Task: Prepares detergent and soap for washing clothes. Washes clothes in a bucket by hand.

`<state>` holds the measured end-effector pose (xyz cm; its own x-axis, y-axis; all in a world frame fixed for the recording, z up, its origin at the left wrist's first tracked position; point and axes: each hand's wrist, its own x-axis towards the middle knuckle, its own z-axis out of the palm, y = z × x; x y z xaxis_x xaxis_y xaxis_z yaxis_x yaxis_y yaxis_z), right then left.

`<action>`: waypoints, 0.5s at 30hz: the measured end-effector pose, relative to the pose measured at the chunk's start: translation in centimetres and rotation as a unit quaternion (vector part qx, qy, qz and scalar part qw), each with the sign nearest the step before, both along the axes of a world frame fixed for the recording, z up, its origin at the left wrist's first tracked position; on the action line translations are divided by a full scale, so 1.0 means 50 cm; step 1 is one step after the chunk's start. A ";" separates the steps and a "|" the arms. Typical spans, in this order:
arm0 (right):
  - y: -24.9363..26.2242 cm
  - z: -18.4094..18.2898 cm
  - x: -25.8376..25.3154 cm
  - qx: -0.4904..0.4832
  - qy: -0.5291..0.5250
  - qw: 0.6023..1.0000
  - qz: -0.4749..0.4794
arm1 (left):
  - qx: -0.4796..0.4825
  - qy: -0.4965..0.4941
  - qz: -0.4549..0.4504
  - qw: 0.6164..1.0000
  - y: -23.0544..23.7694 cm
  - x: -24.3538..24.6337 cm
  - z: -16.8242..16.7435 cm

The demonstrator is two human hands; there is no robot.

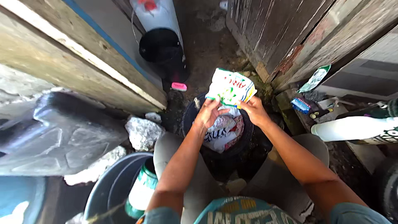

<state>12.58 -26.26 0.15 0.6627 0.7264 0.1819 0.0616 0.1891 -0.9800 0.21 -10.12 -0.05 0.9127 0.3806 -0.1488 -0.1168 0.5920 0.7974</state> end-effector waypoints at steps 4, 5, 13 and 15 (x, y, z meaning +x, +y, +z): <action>0.013 -0.021 -0.006 0.029 -0.142 0.989 -0.008 | -0.050 -0.050 -0.078 0.994 -0.004 -0.001 0.008; 0.014 -0.021 -0.006 0.028 -0.172 0.985 -0.012 | -0.048 -0.047 -0.074 0.995 -0.005 -0.002 0.013; 0.013 -0.071 0.041 -0.208 -0.176 0.961 0.051 | 0.074 0.010 0.112 0.991 0.087 0.008 0.099; 0.033 -0.130 0.043 -0.294 -0.168 0.933 0.121 | 0.081 0.015 0.120 0.989 0.124 0.007 0.118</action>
<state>14.72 -24.58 -6.36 0.4432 0.8874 -0.1272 0.4092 -0.3265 -0.8520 0.54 -3.93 5.83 0.7887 0.6076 -0.0935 -0.2140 0.4139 0.8848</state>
